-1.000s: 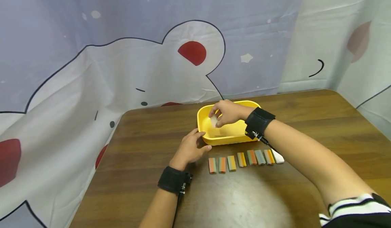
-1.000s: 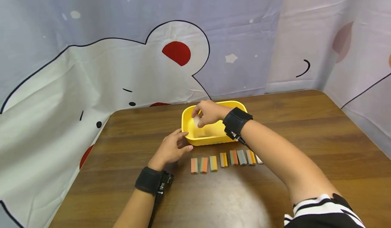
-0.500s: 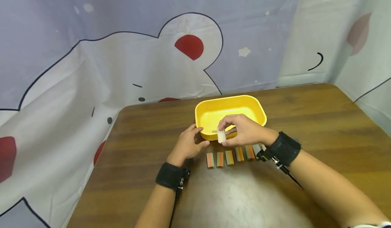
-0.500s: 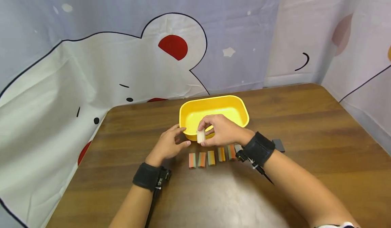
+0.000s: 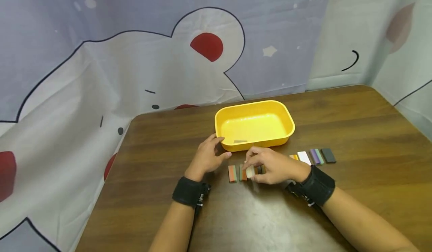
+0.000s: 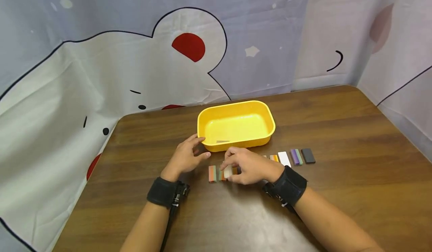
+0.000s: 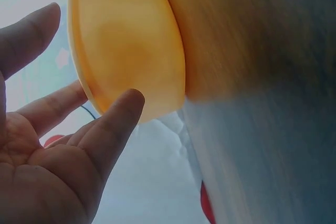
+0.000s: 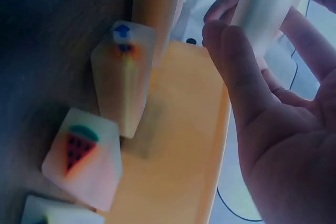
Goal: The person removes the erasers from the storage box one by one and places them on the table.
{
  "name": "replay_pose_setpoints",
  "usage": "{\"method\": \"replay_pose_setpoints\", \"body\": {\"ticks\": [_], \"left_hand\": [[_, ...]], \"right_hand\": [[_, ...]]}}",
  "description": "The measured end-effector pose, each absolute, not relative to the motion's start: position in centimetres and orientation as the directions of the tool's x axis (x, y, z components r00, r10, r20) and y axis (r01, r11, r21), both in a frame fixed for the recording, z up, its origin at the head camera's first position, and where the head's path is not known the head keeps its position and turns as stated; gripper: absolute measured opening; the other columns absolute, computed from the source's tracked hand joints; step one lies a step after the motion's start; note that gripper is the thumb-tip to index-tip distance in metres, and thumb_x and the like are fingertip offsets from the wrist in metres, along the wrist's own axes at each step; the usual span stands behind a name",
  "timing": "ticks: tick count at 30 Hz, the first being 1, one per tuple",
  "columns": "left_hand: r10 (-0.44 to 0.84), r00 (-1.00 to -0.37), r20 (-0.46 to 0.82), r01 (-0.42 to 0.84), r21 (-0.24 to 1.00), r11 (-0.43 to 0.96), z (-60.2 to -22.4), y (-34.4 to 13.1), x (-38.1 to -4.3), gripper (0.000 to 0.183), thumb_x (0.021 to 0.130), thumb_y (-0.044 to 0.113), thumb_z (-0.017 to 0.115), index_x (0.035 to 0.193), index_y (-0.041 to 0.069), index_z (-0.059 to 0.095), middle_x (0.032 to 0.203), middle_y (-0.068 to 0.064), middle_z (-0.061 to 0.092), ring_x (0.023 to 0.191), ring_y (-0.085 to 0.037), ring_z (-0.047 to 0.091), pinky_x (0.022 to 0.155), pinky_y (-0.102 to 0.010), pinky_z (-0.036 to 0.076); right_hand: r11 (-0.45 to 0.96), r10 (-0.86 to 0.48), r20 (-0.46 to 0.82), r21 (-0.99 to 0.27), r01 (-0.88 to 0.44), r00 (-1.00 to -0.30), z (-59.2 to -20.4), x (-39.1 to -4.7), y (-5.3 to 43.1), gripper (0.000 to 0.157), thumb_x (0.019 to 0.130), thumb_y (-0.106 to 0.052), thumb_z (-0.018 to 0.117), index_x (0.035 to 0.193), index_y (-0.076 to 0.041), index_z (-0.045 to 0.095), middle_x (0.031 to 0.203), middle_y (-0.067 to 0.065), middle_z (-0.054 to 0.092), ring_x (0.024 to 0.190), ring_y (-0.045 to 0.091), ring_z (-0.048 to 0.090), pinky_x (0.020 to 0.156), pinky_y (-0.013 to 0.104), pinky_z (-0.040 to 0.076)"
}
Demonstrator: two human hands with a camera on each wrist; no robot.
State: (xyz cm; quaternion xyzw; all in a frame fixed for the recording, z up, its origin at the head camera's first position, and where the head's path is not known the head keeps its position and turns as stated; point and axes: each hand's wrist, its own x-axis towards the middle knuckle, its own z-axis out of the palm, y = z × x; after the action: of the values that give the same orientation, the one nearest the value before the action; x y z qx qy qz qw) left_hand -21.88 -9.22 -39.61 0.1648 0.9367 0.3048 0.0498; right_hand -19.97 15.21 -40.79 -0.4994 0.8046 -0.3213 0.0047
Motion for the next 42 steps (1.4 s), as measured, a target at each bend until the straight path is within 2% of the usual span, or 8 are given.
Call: {"method": "replay_pose_setpoints", "body": {"ticks": [4, 8, 16, 20, 28, 36, 42], "left_hand": [[0.336, -0.942, 0.007, 0.27, 0.611, 0.744, -39.7, -9.1, -21.9, 0.061, 0.091, 0.028, 0.07, 0.141, 0.002, 0.048, 0.151, -0.016, 0.034, 0.109, -0.032, 0.061, 0.088, -0.039, 0.053], [0.333, -0.943, 0.007, 0.267, 0.615, 0.742, -39.8, -9.1, -21.9, 0.06, 0.091, 0.028, 0.07, 0.141, 0.003, 0.048, 0.152, -0.015, 0.033, 0.109, -0.033, 0.061, 0.088, -0.039, 0.053], [0.322, -0.947, -0.015, 0.248, 0.606, 0.756, -39.4, -9.3, -22.0, 0.061, 0.091, 0.029, 0.07, 0.143, 0.006, 0.047, 0.154, -0.013, 0.031, 0.108, -0.032, 0.061, 0.087, -0.039, 0.053], [0.324, -0.946, -0.014, 0.252, 0.598, 0.761, -39.3, -9.3, -22.1, 0.062, 0.091, 0.03, 0.07, 0.143, 0.005, 0.047, 0.154, -0.013, 0.032, 0.108, -0.032, 0.06, 0.088, -0.04, 0.053], [0.322, -0.946, -0.03, 0.243, 0.59, 0.77, -39.6, -9.2, -22.0, 0.062, 0.091, 0.031, 0.07, 0.143, 0.006, 0.047, 0.154, -0.014, 0.031, 0.109, -0.031, 0.06, 0.089, -0.041, 0.052], [0.327, -0.945, -0.025, 0.247, 0.599, 0.761, -39.5, -9.1, -21.9, 0.061, 0.091, 0.03, 0.07, 0.143, 0.006, 0.047, 0.154, -0.014, 0.032, 0.108, -0.032, 0.06, 0.089, -0.042, 0.052], [0.326, -0.945, -0.022, 0.243, 0.619, 0.747, -39.4, -9.2, -21.9, 0.061, 0.091, 0.029, 0.07, 0.143, 0.005, 0.047, 0.153, -0.014, 0.032, 0.109, -0.033, 0.06, 0.088, -0.041, 0.053]], "right_hand": [[0.31, -0.835, 0.252, -0.52, -0.796, -0.49, -40.7, -19.4, 15.0, 0.018, 0.082, -0.013, 0.075, 0.1, -0.012, 0.072, 0.106, 0.0, 0.052, 0.085, 0.012, 0.055, 0.072, 0.023, 0.052], [0.352, -0.852, 0.18, -0.499, -0.792, -0.492, -40.7, -18.7, 14.4, 0.019, 0.083, -0.016, 0.076, 0.101, -0.011, 0.072, 0.104, -0.002, 0.05, 0.077, 0.012, 0.051, 0.067, 0.02, 0.047], [0.437, -0.852, 0.098, -0.408, -0.801, -0.515, -40.7, -17.8, 13.1, 0.021, 0.081, -0.023, 0.079, 0.1, -0.019, 0.073, 0.101, -0.005, 0.049, 0.091, 0.01, 0.048, 0.079, 0.027, 0.048], [0.456, -0.853, 0.061, -0.394, -0.798, -0.518, -40.8, -17.4, 12.8, 0.024, 0.079, -0.024, 0.081, 0.1, -0.018, 0.073, 0.099, -0.006, 0.048, 0.087, 0.008, 0.047, 0.076, 0.023, 0.048], [0.434, -0.875, 0.053, -0.356, -0.828, -0.481, -41.2, -16.7, 12.5, 0.029, 0.075, -0.027, 0.085, 0.098, -0.015, 0.073, 0.095, -0.004, 0.051, 0.076, 0.004, 0.049, 0.067, 0.018, 0.047], [0.473, -0.859, 0.04, -0.321, -0.82, -0.511, -41.5, -16.5, 12.4, 0.03, 0.074, -0.025, 0.085, 0.099, -0.017, 0.072, 0.101, -0.003, 0.057, 0.085, 0.006, 0.054, 0.074, 0.021, 0.05], [0.478, -0.852, 0.062, -0.309, -0.822, -0.519, -41.4, -16.5, 12.3, 0.031, 0.073, -0.021, 0.086, 0.099, -0.014, 0.071, 0.101, 0.0, 0.059, 0.085, 0.008, 0.055, 0.073, 0.022, 0.051]]}}
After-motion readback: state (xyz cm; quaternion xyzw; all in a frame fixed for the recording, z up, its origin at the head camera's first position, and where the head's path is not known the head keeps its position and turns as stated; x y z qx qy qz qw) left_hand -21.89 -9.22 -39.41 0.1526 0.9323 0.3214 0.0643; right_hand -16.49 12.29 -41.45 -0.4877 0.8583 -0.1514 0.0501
